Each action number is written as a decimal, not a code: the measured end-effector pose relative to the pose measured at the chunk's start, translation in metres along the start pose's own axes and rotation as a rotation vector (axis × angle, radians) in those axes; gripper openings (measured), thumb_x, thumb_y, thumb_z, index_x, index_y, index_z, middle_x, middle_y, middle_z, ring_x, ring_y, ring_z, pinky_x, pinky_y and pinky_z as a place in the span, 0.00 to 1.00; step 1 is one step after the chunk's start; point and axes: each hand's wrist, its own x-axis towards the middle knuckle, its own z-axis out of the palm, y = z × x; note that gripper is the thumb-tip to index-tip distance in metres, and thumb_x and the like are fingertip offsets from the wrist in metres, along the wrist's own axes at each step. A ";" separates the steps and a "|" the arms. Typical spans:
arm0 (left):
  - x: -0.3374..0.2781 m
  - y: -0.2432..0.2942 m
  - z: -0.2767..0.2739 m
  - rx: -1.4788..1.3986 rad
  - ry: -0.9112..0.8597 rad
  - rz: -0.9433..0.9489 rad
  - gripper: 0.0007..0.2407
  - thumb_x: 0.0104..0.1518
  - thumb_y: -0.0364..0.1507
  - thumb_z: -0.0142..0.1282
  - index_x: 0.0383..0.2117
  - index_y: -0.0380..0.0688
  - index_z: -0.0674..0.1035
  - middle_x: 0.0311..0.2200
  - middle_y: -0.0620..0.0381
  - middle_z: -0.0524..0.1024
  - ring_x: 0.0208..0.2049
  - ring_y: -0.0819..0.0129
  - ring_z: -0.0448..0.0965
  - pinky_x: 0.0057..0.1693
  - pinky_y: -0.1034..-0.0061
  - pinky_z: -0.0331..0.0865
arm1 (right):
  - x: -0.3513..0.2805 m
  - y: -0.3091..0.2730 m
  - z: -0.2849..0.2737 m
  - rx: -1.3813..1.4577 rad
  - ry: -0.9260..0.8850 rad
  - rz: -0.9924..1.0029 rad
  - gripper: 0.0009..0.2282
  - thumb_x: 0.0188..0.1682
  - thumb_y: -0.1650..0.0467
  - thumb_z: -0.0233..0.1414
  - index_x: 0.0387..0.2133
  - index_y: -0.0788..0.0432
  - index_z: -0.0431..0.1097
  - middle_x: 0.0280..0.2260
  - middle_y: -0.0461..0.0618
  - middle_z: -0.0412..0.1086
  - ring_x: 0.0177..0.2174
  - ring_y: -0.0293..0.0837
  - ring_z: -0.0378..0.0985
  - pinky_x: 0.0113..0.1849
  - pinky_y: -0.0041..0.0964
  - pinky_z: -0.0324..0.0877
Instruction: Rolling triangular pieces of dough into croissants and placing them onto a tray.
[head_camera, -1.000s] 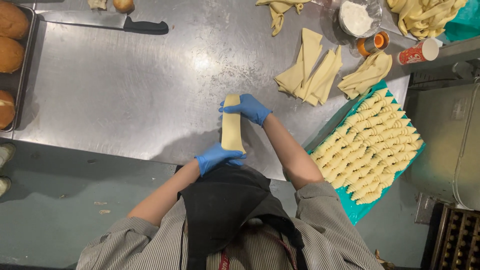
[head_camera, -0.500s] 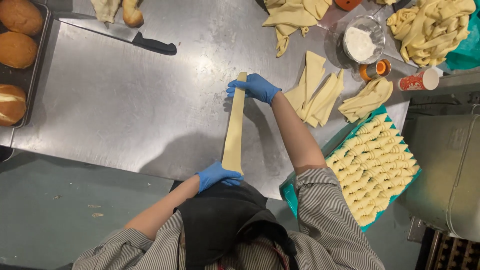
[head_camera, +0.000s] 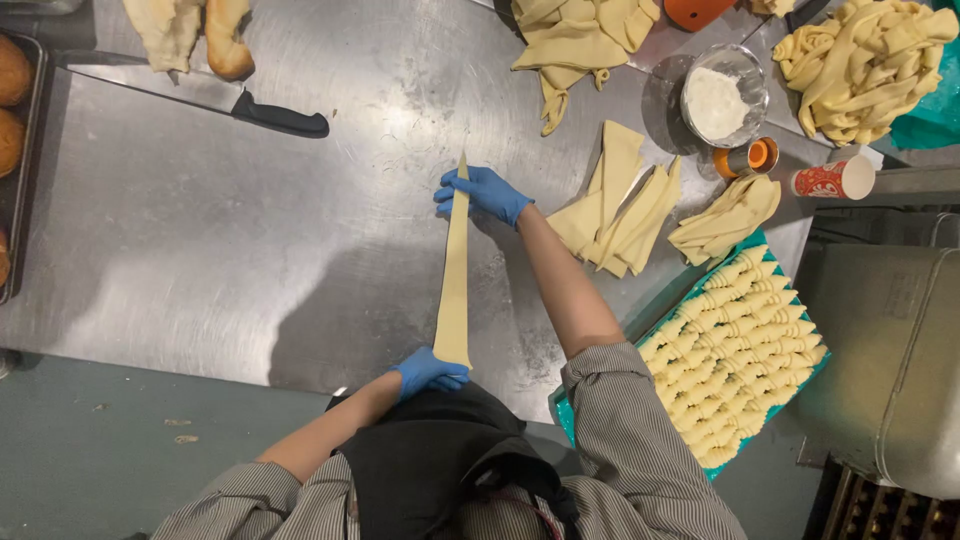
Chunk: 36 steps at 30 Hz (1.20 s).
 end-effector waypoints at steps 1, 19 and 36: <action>0.002 -0.003 0.000 -0.004 -0.005 -0.006 0.15 0.53 0.35 0.66 0.40 0.37 0.84 0.33 0.53 0.84 0.32 0.67 0.84 0.41 0.76 0.78 | 0.002 0.008 -0.003 0.003 0.003 0.007 0.15 0.55 0.70 0.51 0.48 0.73 0.65 0.43 0.65 0.74 0.43 0.56 0.82 0.48 0.52 0.78; 0.010 -0.001 0.003 0.063 0.098 -0.121 0.10 0.49 0.27 0.68 0.34 0.32 0.86 0.30 0.50 0.85 0.30 0.65 0.85 0.40 0.74 0.79 | 0.017 0.014 0.009 0.053 0.177 -0.107 0.16 0.60 0.66 0.44 0.49 0.70 0.64 0.37 0.66 0.76 0.32 0.56 0.84 0.37 0.48 0.83; 0.016 -0.002 0.003 0.076 0.095 -0.169 0.12 0.50 0.28 0.68 0.37 0.33 0.84 0.32 0.50 0.85 0.31 0.65 0.85 0.41 0.74 0.79 | 0.040 0.023 0.029 -0.190 0.542 -0.510 0.13 0.61 0.65 0.46 0.45 0.64 0.71 0.33 0.59 0.76 0.30 0.48 0.78 0.33 0.41 0.75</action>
